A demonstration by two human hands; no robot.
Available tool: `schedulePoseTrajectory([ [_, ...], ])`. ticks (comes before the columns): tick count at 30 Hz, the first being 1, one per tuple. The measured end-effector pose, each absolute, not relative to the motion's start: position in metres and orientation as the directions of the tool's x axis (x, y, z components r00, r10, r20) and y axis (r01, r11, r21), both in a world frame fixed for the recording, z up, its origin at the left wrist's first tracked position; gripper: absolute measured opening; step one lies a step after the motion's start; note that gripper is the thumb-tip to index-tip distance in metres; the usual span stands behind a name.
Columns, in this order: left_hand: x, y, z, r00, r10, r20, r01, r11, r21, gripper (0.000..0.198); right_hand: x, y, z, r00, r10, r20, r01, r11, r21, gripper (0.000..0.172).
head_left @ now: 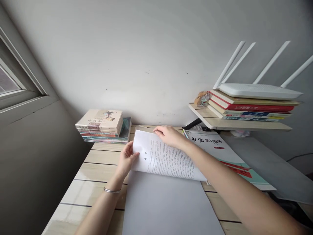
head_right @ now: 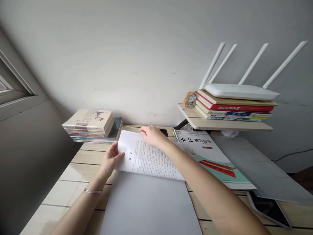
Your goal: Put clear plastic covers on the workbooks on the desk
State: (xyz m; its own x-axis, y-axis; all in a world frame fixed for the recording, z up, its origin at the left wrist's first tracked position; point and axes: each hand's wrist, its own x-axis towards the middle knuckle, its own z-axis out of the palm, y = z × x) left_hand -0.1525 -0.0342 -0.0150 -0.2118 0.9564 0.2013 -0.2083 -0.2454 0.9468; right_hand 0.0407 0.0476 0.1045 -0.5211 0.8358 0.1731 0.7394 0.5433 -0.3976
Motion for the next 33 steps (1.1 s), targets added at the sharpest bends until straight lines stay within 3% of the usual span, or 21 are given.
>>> schedulePoseTrajectory([
  [7, -0.153, -0.037, -0.015, -0.207, 0.951, 0.228, -0.189, -0.268, 0.945, 0.046, 0.036, 0.055, 0.128, -0.557, 0.830, 0.035, 0.723, 0.505, -0.472, 0.021],
  [12, -0.153, -0.038, -0.014, -0.200, 0.945, 0.260, -0.167, -0.294, 0.941, 0.044, 0.037, 0.058, 0.134, -0.627, 0.773, 0.098, 0.671, 0.599, -0.436, 0.018],
  [18, -0.156, -0.042, -0.009, -0.156, 0.959, 0.236, -0.191, -0.263, 0.946, 0.044, 0.038, 0.053, 0.139, -0.682, 0.728, 0.068, 0.613, 0.620, -0.489, 0.018],
  [21, -0.168, -0.043, -0.009, 0.045, 0.989, 0.141, -0.158, -0.132, 0.978, 0.048, 0.035, 0.045, 0.137, -0.642, 0.740, 0.202, 0.636, 0.661, -0.399, 0.018],
  [24, -0.183, -0.042, -0.013, 0.225, 0.974, -0.026, 0.037, 0.019, 0.999, 0.055, 0.033, 0.034, 0.135, -0.625, 0.713, 0.319, 0.647, 0.701, -0.299, 0.022],
  [27, -0.192, -0.041, -0.016, 0.251, 0.957, -0.143, 0.204, 0.092, 0.975, 0.046, 0.033, 0.023, 0.134, -0.648, 0.636, 0.419, 0.638, 0.754, -0.159, 0.023],
  [33, -0.194, -0.041, -0.016, 0.345, 0.910, -0.231, 0.232, 0.155, 0.960, 0.029, 0.034, 0.016, 0.131, -0.659, 0.541, 0.522, 0.665, 0.744, 0.069, 0.022],
])
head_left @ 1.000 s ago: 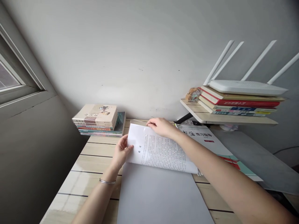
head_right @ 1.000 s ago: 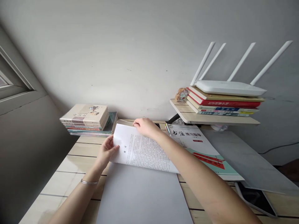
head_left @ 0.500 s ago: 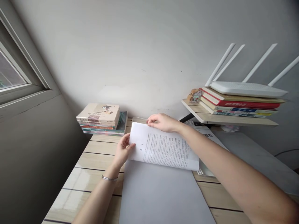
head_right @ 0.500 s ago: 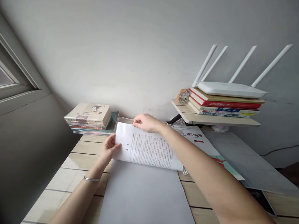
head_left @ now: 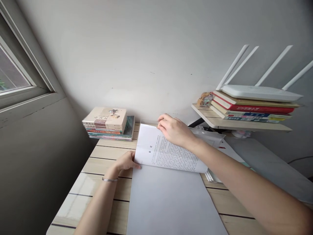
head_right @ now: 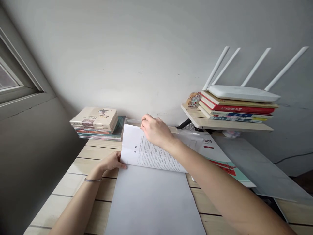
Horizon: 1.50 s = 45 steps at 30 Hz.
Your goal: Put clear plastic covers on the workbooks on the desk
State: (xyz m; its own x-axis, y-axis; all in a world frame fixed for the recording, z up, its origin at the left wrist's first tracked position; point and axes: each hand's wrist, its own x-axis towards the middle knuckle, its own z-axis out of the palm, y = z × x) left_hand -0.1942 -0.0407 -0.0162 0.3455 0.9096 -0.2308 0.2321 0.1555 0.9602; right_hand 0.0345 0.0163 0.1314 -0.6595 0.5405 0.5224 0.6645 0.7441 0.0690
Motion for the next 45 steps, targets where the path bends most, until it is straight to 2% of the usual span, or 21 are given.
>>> schedulePoseTrajectory([
  [3, -0.196, -0.039, -0.020, 0.345, 0.922, -0.175, 0.238, 0.095, 0.967, 0.023, 0.036, 0.016, 0.130, -0.669, 0.496, 0.554, 0.659, 0.740, 0.132, 0.022],
  [7, -0.198, -0.035, -0.028, 0.275, 0.951, -0.139, 0.333, 0.041, 0.942, 0.015, 0.036, 0.014, 0.127, -0.678, 0.454, 0.578, 0.660, 0.722, 0.206, 0.021],
  [11, -0.195, -0.039, -0.021, 0.222, 0.970, -0.100, 0.368, 0.012, 0.930, 0.015, 0.032, 0.007, 0.124, -0.680, 0.461, 0.570, 0.668, 0.710, 0.222, 0.023],
  [13, -0.189, -0.044, -0.010, 0.187, 0.982, -0.009, 0.288, -0.046, 0.957, 0.031, 0.031, 0.000, 0.124, -0.683, 0.471, 0.559, 0.666, 0.715, 0.212, 0.026],
  [16, -0.178, -0.051, 0.009, 0.118, 0.983, 0.141, 0.042, -0.147, 0.988, 0.049, 0.037, -0.015, 0.126, -0.714, 0.444, 0.541, 0.613, 0.770, 0.177, 0.026],
  [18, -0.172, -0.054, 0.017, 0.107, 0.982, 0.158, -0.080, -0.150, 0.985, 0.045, 0.048, -0.028, 0.128, -0.735, 0.407, 0.542, 0.561, 0.814, 0.151, 0.027],
  [20, -0.167, -0.054, 0.020, 0.097, 0.987, 0.129, -0.119, -0.117, 0.986, 0.035, 0.069, -0.039, 0.128, -0.719, 0.385, 0.579, 0.539, 0.834, 0.114, 0.035],
  [22, -0.165, -0.054, 0.020, 0.055, 0.993, 0.102, -0.124, -0.094, 0.988, 0.031, 0.097, -0.044, 0.123, -0.593, 0.425, 0.684, 0.595, 0.804, 0.016, 0.042],
  [23, -0.164, -0.054, 0.019, 0.023, 0.995, 0.099, -0.129, -0.095, 0.987, 0.032, 0.113, -0.044, 0.116, -0.476, 0.470, 0.743, 0.637, 0.767, -0.077, 0.043],
  [25, -0.162, -0.053, 0.016, -0.039, 0.994, 0.102, -0.147, -0.107, 0.983, 0.037, 0.147, -0.038, 0.096, -0.147, 0.616, 0.774, 0.681, 0.630, -0.373, 0.042],
  [27, -0.160, -0.050, 0.011, -0.093, 0.990, 0.105, -0.166, -0.120, 0.979, 0.042, 0.175, -0.026, 0.069, 0.122, 0.767, 0.630, 0.575, 0.463, -0.675, 0.048],
  [29, -0.159, -0.044, 0.004, -0.140, 0.985, 0.097, -0.179, -0.121, 0.976, 0.045, 0.193, -0.013, 0.042, 0.215, 0.890, 0.403, 0.403, 0.294, -0.866, 0.056],
  [31, -0.158, -0.034, -0.003, -0.186, 0.979, 0.081, -0.161, -0.112, 0.981, 0.044, 0.198, 0.000, 0.020, 0.167, 0.959, 0.229, 0.270, 0.179, -0.946, 0.055],
  [33, -0.156, -0.022, -0.006, -0.251, 0.964, 0.086, -0.058, -0.104, 0.993, 0.039, 0.193, 0.014, 0.005, 0.046, 0.990, 0.131, 0.224, 0.117, -0.967, 0.045],
  [35, -0.151, -0.014, -0.004, -0.380, 0.902, 0.206, 0.186, -0.144, 0.972, 0.036, 0.181, 0.028, -0.004, -0.015, 0.995, 0.096, 0.289, 0.096, -0.953, 0.037],
  [37, -0.139, -0.015, 0.000, -0.449, 0.794, 0.411, 0.455, -0.193, 0.869, 0.039, 0.169, 0.045, -0.010, 0.012, 0.995, 0.098, 0.390, 0.086, -0.917, 0.033],
  [39, -0.121, -0.026, 0.001, -0.330, 0.755, 0.566, 0.629, -0.271, 0.728, 0.040, 0.160, 0.062, -0.016, 0.046, 0.993, 0.106, 0.461, 0.074, -0.884, 0.030],
  [41, -0.100, -0.043, -0.007, 0.094, 0.791, 0.604, 0.777, -0.438, 0.452, 0.036, 0.155, 0.076, -0.023, 0.055, 0.993, 0.105, 0.495, 0.064, -0.866, 0.028],
  [43, -0.083, -0.059, -0.020, 0.428, 0.790, 0.440, 0.787, -0.565, 0.249, 0.040, 0.154, 0.084, -0.029, 0.067, 0.991, 0.114, 0.541, 0.059, -0.839, 0.027],
  [45, -0.074, -0.068, -0.035, 0.529, 0.790, 0.311, 0.794, -0.590, 0.146, 0.048, 0.155, 0.083, -0.031, 0.088, 0.985, 0.149, 0.589, 0.069, -0.805, 0.023],
])
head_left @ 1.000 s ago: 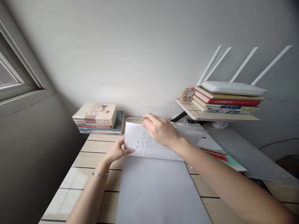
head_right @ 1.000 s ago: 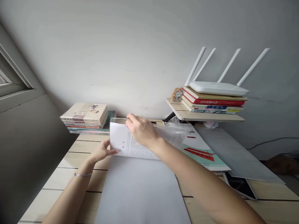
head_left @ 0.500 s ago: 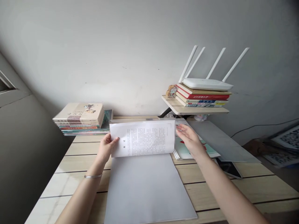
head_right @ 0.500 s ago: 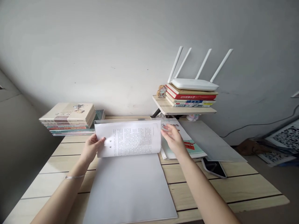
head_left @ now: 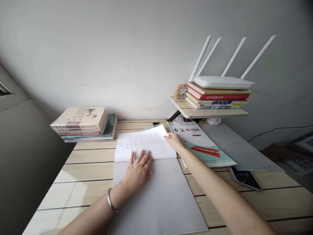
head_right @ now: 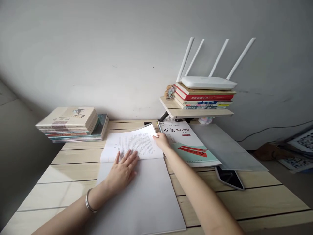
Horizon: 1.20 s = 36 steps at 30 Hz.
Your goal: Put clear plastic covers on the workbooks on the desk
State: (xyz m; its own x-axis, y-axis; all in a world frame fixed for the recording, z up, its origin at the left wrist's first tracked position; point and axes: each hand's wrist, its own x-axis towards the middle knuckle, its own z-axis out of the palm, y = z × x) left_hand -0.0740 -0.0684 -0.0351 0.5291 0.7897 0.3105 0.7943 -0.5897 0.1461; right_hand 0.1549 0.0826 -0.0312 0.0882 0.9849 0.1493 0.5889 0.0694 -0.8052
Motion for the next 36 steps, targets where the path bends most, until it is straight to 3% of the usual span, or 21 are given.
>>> schedulePoseTrajectory([
  [4, -0.075, -0.068, -0.052, 0.536, 0.806, 0.253, 0.819, -0.568, 0.074, 0.060, 0.152, 0.043, -0.025, 0.065, 0.937, 0.344, 0.686, 0.209, -0.697, 0.030],
  [7, -0.080, -0.062, -0.053, 0.543, 0.800, 0.257, 0.813, -0.577, 0.078, 0.063, 0.139, -0.009, -0.025, -0.219, 0.867, 0.448, 0.739, 0.448, -0.504, 0.045],
  [10, -0.081, -0.059, -0.052, 0.552, 0.796, 0.250, 0.803, -0.588, 0.099, 0.064, 0.124, -0.051, -0.033, -0.604, 0.748, 0.275, 0.698, 0.663, -0.271, 0.061],
  [12, -0.081, -0.058, -0.052, 0.557, 0.799, 0.225, 0.798, -0.590, 0.123, 0.064, 0.118, -0.064, -0.039, -0.663, 0.728, 0.177, 0.700, 0.686, -0.199, 0.067],
  [15, -0.082, -0.056, -0.053, 0.556, 0.807, 0.200, 0.793, -0.587, 0.161, 0.066, 0.121, -0.064, -0.047, -0.625, 0.767, 0.145, 0.751, 0.642, -0.156, 0.068],
  [25, -0.105, -0.052, -0.055, 0.517, 0.822, 0.237, 0.817, -0.557, 0.148, 0.073, 0.149, -0.050, -0.066, -0.471, 0.871, 0.141, 0.858, 0.490, -0.153, 0.072],
  [29, -0.110, -0.055, -0.053, 0.434, 0.862, 0.263, 0.858, -0.484, 0.170, 0.063, 0.150, -0.049, -0.064, -0.456, 0.879, 0.139, 0.849, 0.477, -0.226, 0.069],
  [31, -0.113, -0.053, -0.050, 0.269, 0.908, 0.321, 0.901, -0.355, 0.250, 0.051, 0.152, -0.039, -0.061, -0.405, 0.895, 0.185, 0.843, 0.444, -0.303, 0.062],
  [33, -0.121, -0.048, -0.045, 0.020, 0.933, 0.360, 0.892, -0.179, 0.415, 0.041, 0.156, -0.019, -0.055, -0.302, 0.908, 0.290, 0.826, 0.401, -0.396, 0.053],
  [36, -0.137, -0.032, -0.034, -0.348, 0.913, 0.213, 0.674, 0.086, 0.734, 0.038, 0.160, 0.025, -0.043, -0.069, 0.940, 0.334, 0.771, 0.263, -0.580, 0.044],
])
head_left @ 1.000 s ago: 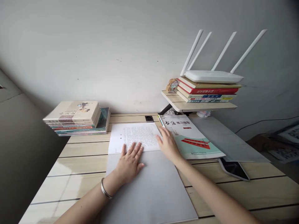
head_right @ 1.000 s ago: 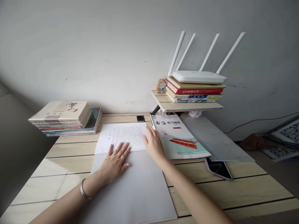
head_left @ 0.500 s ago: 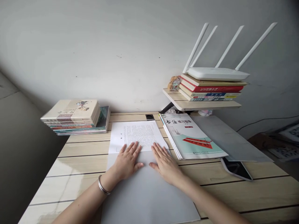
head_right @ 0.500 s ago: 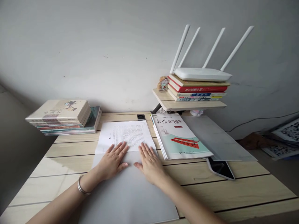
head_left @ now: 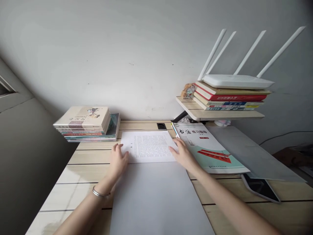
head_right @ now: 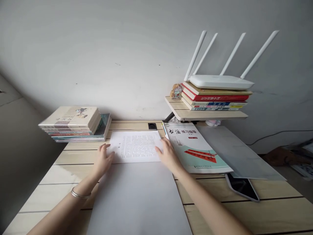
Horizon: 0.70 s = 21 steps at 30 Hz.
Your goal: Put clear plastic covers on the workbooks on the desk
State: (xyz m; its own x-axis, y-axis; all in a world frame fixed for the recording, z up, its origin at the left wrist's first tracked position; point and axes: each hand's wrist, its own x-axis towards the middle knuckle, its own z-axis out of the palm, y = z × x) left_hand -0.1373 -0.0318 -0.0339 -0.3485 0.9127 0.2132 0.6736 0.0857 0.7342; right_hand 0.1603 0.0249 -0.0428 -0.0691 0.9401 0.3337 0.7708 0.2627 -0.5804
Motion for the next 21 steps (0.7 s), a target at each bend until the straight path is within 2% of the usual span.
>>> schedulePoseTrajectory([
  [2, -0.147, -0.020, -0.024, -0.494, 0.869, -0.022, 0.371, 0.233, 0.899, 0.049, 0.160, 0.055, -0.033, 0.116, 0.983, 0.142, 0.672, 0.027, -0.740, 0.044],
  [3, -0.150, -0.015, -0.019, -0.515, 0.846, -0.138, 0.209, 0.280, 0.937, 0.056, 0.160, 0.068, -0.028, 0.186, 0.982, 0.037, 0.593, -0.082, -0.801, 0.045],
  [5, -0.154, -0.008, -0.010, -0.481, 0.827, -0.290, -0.039, 0.310, 0.950, 0.065, 0.156, 0.088, -0.019, 0.234, 0.965, -0.114, 0.448, -0.211, -0.869, 0.041],
  [7, -0.155, -0.004, -0.002, -0.420, 0.842, -0.338, -0.141, 0.307, 0.941, 0.068, 0.151, 0.096, -0.010, 0.193, 0.967, -0.164, 0.357, -0.225, -0.907, 0.033],
  [10, -0.157, -0.004, 0.009, -0.301, 0.907, -0.296, -0.249, 0.225, 0.942, 0.069, 0.148, 0.093, 0.005, 0.112, 0.982, -0.152, 0.227, -0.174, -0.958, 0.029],
  [13, -0.164, -0.012, 0.021, -0.131, 0.986, -0.100, -0.364, 0.046, 0.930, 0.069, 0.154, 0.078, 0.022, 0.002, 0.999, -0.032, -0.043, -0.032, -0.999, 0.040],
  [15, -0.169, -0.022, 0.026, -0.062, 0.998, 0.020, -0.372, -0.041, 0.927, 0.063, 0.164, 0.062, 0.031, -0.072, 0.995, 0.066, -0.165, 0.053, -0.985, 0.044],
  [18, -0.176, -0.046, 0.027, 0.006, 0.995, 0.102, -0.270, -0.097, 0.958, 0.040, 0.185, 0.034, 0.038, -0.147, 0.980, 0.132, -0.141, 0.111, -0.984, 0.040],
  [21, -0.182, -0.075, 0.017, 0.113, 0.986, 0.124, -0.049, -0.119, 0.992, 0.018, 0.205, 0.000, 0.035, -0.217, 0.972, 0.091, -0.056, 0.081, -0.995, 0.036],
])
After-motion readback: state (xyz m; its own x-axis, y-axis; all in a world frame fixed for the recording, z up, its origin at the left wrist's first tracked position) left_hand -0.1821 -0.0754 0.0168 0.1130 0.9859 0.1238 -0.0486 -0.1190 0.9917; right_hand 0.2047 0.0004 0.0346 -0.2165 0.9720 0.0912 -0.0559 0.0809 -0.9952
